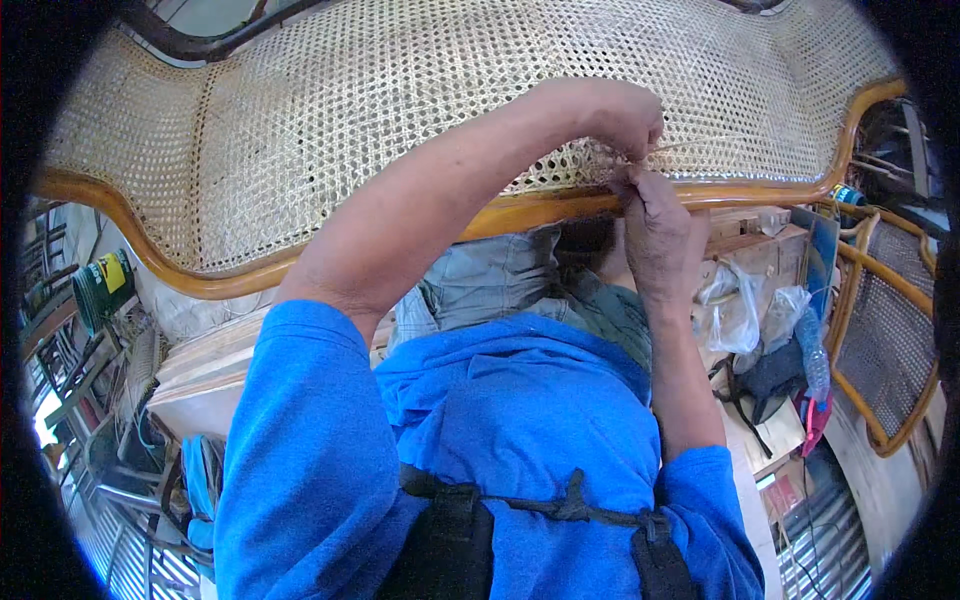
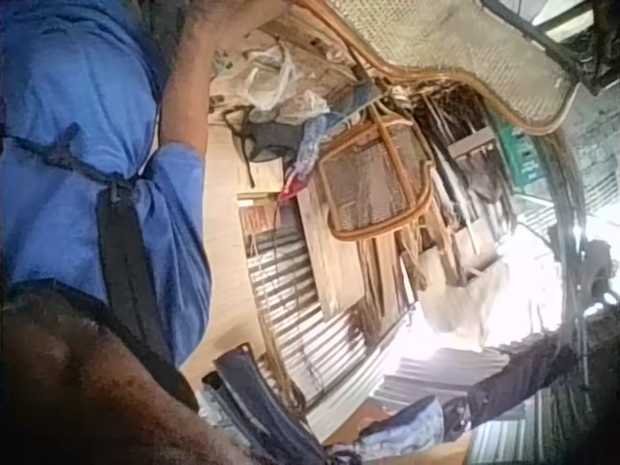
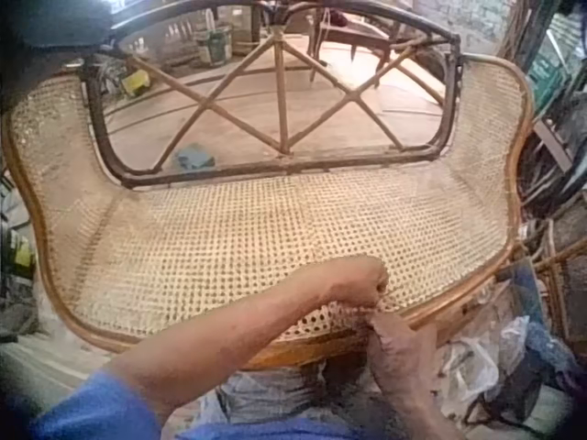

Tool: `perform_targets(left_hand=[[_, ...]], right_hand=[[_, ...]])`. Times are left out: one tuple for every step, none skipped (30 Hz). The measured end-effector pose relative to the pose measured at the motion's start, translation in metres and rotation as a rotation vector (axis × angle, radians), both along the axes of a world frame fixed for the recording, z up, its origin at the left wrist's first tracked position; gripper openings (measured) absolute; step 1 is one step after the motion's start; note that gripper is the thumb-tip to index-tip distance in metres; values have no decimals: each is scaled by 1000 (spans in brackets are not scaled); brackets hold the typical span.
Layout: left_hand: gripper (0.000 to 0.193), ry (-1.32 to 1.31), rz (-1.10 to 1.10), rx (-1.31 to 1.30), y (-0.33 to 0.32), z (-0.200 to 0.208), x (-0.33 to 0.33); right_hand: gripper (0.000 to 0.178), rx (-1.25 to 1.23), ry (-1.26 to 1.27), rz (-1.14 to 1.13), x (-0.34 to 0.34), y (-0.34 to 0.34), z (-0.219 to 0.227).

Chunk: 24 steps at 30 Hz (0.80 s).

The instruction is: The person applies glue from a red bottle along the edge of a rattan chair seat. They then insert small wooden pegs into the glued area to secure the rattan weave to the frame.

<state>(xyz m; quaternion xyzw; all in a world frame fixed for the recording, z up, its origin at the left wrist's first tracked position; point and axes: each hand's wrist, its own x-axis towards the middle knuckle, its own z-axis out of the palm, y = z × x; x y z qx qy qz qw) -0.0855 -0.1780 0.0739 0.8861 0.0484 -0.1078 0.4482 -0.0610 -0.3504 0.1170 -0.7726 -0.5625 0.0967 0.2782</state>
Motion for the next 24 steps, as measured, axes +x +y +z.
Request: perform_targets(left_hand=[[18,-25,-15,41,0,-2,3],[18,-34,-26,29,0,-4,4],[18,-40,-37,19,1,-3,3],[19,-47,-47,9,2,-2,3],[19,-43,-49,16,2,-1,3],[19,-38,-51,23,1,1,3],[19,-33,-54,30,1,2,3],[19,-42,-50,38,0,2,3],[20,-54,-45,44,0,1,3],[20,-65,-39,50,-1,1,3],[20,-56,-46,48,0,0,4],[20,-46,-50,44,0,0,5],[21,-35,-54,41,0,-1,7],[24,31,-78,70,-1,0,11],[27,93,-106,97,-4,4,16],[30,158,-134,126,-6,12,17],[31,190,-110,124,-10,18,14],[27,132,-105,125,-11,12,17],[24,79,-93,125,-13,2,21],[21,25,-81,124,-13,-8,23],[21,52,-92,149,-14,1,20],[21,40,-106,164,-14,1,21],[21,29,-119,179,-15,2,23],[21,19,-127,193,-15,4,23]], right_hand=[[15,2,4,5,0,1,-2],[15,5,8,11,0,1,-3],[15,21,-53,36,0,1,-3],[15,38,-114,61,-1,-1,-2],[15,54,-175,86,-1,-1,-2],[15,70,-177,105,-1,-1,-3],[15,86,-178,124,0,-1,-6],[16,101,-179,143,0,0,-7],[14,81,-154,126,-1,1,-8],[13,61,-130,110,-1,2,-8],[12,41,-105,94,-2,3,-8],[12,16,-116,45,-6,4,-6],[11,-9,-127,-4,-13,5,-1],[11,-34,-138,-53,-17,6,2],[11,-9,-124,-54,-17,6,0],[12,17,-107,-57,-18,5,-6],[14,44,-90,-59,-18,3,-13],[14,72,-118,-62,-18,2,-21],[14,98,-142,-58,-17,1,-32],[14,125,-166,-54,-18,1,-38],[14,129,-185,-58,-18,2,-40],[14,134,-204,-61,-18,2,-41],[14,138,-223,-65,-18,3,-42],[14,116,-237,-68,-20,3,-40]])
